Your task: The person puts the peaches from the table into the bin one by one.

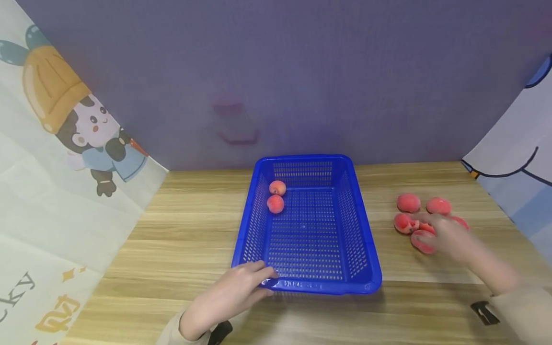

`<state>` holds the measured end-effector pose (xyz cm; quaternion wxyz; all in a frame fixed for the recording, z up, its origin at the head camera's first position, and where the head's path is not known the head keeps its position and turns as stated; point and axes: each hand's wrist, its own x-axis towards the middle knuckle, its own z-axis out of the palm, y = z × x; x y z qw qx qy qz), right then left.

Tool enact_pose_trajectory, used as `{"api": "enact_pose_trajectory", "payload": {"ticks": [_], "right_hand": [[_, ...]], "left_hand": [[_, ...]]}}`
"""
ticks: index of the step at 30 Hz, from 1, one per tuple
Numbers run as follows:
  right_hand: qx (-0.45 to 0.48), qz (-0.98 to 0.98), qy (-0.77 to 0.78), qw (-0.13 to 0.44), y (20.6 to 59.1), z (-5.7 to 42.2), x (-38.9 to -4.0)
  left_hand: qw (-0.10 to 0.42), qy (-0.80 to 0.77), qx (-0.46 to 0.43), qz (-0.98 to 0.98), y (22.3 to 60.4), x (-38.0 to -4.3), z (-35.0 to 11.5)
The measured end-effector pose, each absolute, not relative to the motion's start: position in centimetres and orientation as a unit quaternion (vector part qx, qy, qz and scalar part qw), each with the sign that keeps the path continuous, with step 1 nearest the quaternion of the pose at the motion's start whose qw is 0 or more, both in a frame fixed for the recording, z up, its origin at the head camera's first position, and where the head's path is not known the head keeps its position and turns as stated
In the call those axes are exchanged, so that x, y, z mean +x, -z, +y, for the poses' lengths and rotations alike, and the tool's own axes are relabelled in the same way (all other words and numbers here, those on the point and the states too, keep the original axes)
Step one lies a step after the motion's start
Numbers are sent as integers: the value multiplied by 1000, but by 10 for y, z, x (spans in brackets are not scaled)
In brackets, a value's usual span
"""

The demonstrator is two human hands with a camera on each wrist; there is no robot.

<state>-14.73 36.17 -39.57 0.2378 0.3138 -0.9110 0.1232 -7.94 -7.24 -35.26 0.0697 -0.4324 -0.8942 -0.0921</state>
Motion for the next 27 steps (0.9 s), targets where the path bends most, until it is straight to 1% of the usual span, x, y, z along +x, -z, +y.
{"api": "enact_pose_trajectory", "payload": {"ticks": [2, 5, 9, 14, 16, 20, 25, 27], "right_hand": [[311, -904, -165, 242, 400, 362, -147], [297, -906, -194, 232, 404, 364, -146], [270, -918, -182, 225, 409, 366, -144], [212, -941, -178, 197, 414, 364, -141], [216, -937, -184, 204, 416, 363, -141], [248, -917, -197, 241, 420, 362, -141], [247, -917, -200, 240, 422, 361, -140], [240, -925, -190, 227, 422, 362, -139]], "left_hand": [[72, 91, -432, -894, 353, -79, -73], [69, 91, -432, -895, 353, -80, -72], [60, 91, -431, -896, 352, -80, -72], [59, 90, -431, -896, 351, -80, -72], [61, 89, -432, -895, 351, -79, -72], [63, 89, -432, -895, 351, -79, -72], [60, 90, -431, -896, 351, -79, -72], [59, 90, -430, -896, 351, -79, -72]]}}
